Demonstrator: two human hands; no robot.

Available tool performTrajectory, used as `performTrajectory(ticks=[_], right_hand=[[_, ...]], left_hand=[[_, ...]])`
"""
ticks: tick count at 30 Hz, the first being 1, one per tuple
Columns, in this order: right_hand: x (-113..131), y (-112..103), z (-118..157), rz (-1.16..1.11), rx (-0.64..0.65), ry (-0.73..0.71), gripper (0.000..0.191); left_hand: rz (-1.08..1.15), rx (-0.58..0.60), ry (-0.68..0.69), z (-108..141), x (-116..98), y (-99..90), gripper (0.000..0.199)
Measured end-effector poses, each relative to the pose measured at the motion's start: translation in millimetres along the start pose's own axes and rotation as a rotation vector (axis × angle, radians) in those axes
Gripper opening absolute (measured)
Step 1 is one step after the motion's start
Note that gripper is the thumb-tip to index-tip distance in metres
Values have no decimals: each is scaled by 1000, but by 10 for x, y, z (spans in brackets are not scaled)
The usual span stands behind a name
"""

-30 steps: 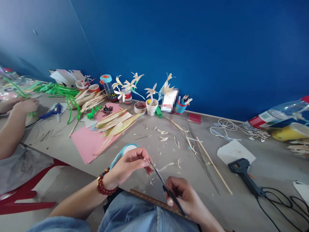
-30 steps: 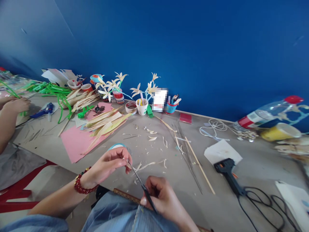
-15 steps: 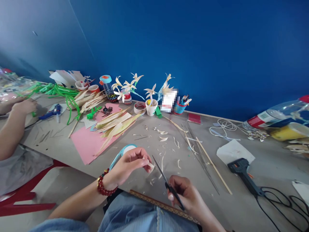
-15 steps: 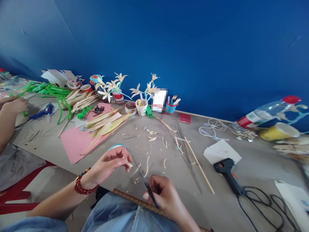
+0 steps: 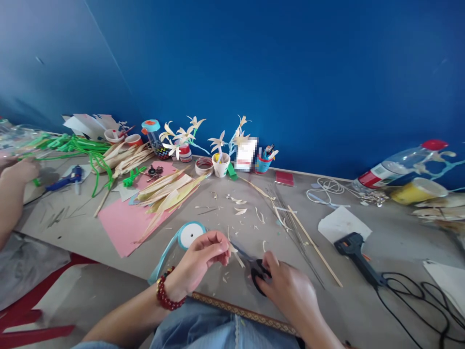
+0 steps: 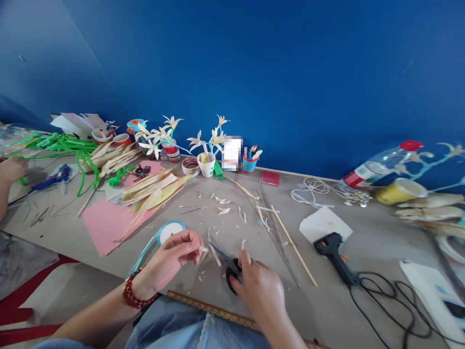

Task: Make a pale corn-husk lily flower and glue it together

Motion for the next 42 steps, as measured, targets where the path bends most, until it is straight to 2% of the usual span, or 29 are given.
performTrajectory(ticks=[4, 8, 13, 17, 21, 25, 28, 35, 39, 42], right_hand=[[70, -58, -53, 46, 46, -53, 13], [44, -80, -114, -43, 243, -49, 9], [49, -293, -145, -476, 361, -85, 6], [130, -404, -152, -1035, 382, 14, 26], [181, -324, -159, -1357, 380, 142, 36], [167, -186, -157, -1536, 480, 269, 34], [158, -153, -156, -1606, 515, 317, 35], [194, -176, -145, -1639, 548, 342, 37], [223, -204, -138, -1627, 611, 264, 34], [245, -205, -143, -1525, 631, 172, 32]], left_hand=[[45, -21, 19, -13, 59, 78, 18], [67, -35, 5, -14, 111, 156, 19], [78, -48, -5, -1, 145, 243, 20], [58, -75, -7, 9, 246, 293, 20], [25, -77, 11, 36, 315, 316, 19], [-54, -33, 58, 71, 239, 294, 22], [-132, -14, 111, 80, 149, 254, 20], [-177, 40, 67, 72, 162, 306, 18], [-214, 40, 94, 77, 130, 329, 18], [-342, 78, 133, 88, 90, 330, 15]])
Point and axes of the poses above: each hand's wrist, its own z-axis away from the middle knuckle, its own y-axis out of the palm, x = y × z, the point moved 7 cm from there along -z, towards the middle knuckle, and after that the axes turned 11 degrees about y, right-handed, at the moved point
